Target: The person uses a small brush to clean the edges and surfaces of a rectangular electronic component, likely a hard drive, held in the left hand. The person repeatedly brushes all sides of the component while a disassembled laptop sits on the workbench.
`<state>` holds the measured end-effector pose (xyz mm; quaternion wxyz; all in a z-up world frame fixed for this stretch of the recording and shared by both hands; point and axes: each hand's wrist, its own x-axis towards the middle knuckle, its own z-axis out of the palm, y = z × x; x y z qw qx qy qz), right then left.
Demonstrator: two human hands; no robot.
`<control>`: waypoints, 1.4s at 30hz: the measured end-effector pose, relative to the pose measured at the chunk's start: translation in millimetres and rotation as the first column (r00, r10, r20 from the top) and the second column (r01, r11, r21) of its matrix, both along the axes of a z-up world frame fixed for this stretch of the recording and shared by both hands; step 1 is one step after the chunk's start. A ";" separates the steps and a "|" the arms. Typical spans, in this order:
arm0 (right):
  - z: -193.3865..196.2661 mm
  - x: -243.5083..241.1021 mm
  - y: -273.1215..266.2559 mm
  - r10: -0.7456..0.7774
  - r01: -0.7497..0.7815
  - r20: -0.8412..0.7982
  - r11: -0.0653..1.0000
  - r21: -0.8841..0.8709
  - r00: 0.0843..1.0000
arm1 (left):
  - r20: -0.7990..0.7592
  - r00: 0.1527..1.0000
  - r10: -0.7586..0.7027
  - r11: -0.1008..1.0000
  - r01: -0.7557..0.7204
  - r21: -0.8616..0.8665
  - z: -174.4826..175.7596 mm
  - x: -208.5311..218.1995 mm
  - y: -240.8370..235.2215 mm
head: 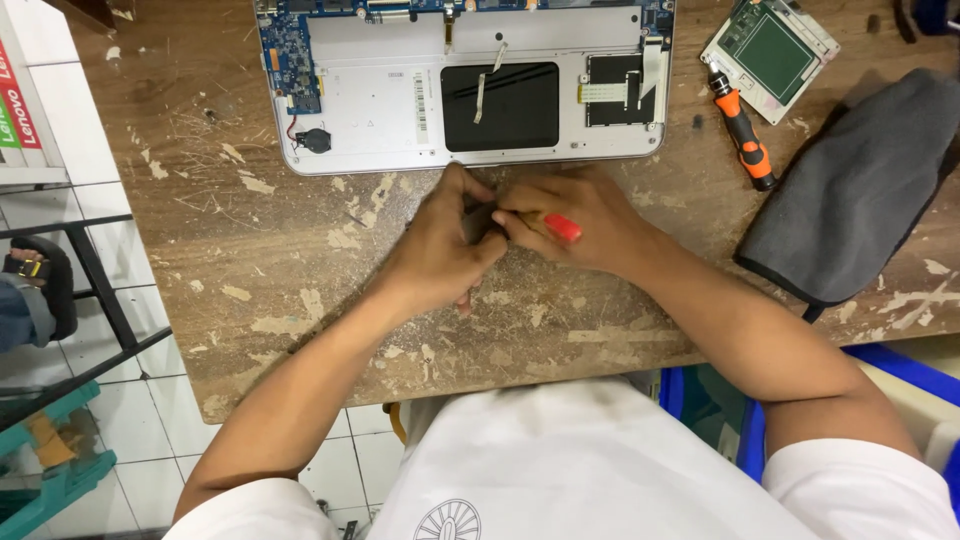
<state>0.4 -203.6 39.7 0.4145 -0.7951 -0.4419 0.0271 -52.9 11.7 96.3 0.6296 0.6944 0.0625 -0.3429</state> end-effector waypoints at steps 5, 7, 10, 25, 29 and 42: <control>0.3 1.2 0.4 0.008 -0.008 -0.004 1.000 0.010 1.000 | 0.020 1.000 -0.005 1.000 0.005 0.018 4.9 1.5 -1.2; 2.2 1.9 -1.2 0.055 -0.055 -0.036 0.998 -0.001 0.998 | 0.025 1.000 -0.006 1.000 0.005 0.023 6.9 1.5 -1.1; 6.0 4.5 -1.2 0.017 -0.014 -0.095 0.999 0.033 0.995 | 0.031 0.999 -0.010 1.000 0.009 0.011 8.0 3.2 -1.1; -0.4 -0.1 2.3 0.038 -0.031 0.075 0.994 -0.100 0.996 | -0.005 1.000 -0.019 0.999 0.019 0.029 9.8 3.0 -3.0; 8.7 2.2 8.0 -0.068 0.070 0.064 0.997 -0.033 0.996 | -0.005 1.000 -0.009 0.999 0.010 0.043 9.5 3.5 -3.4; 8.1 0.6 8.5 -0.052 0.052 0.046 0.999 0.005 0.998 | 0.050 0.999 0.020 1.000 -0.021 0.015 -5.2 3.3 -2.7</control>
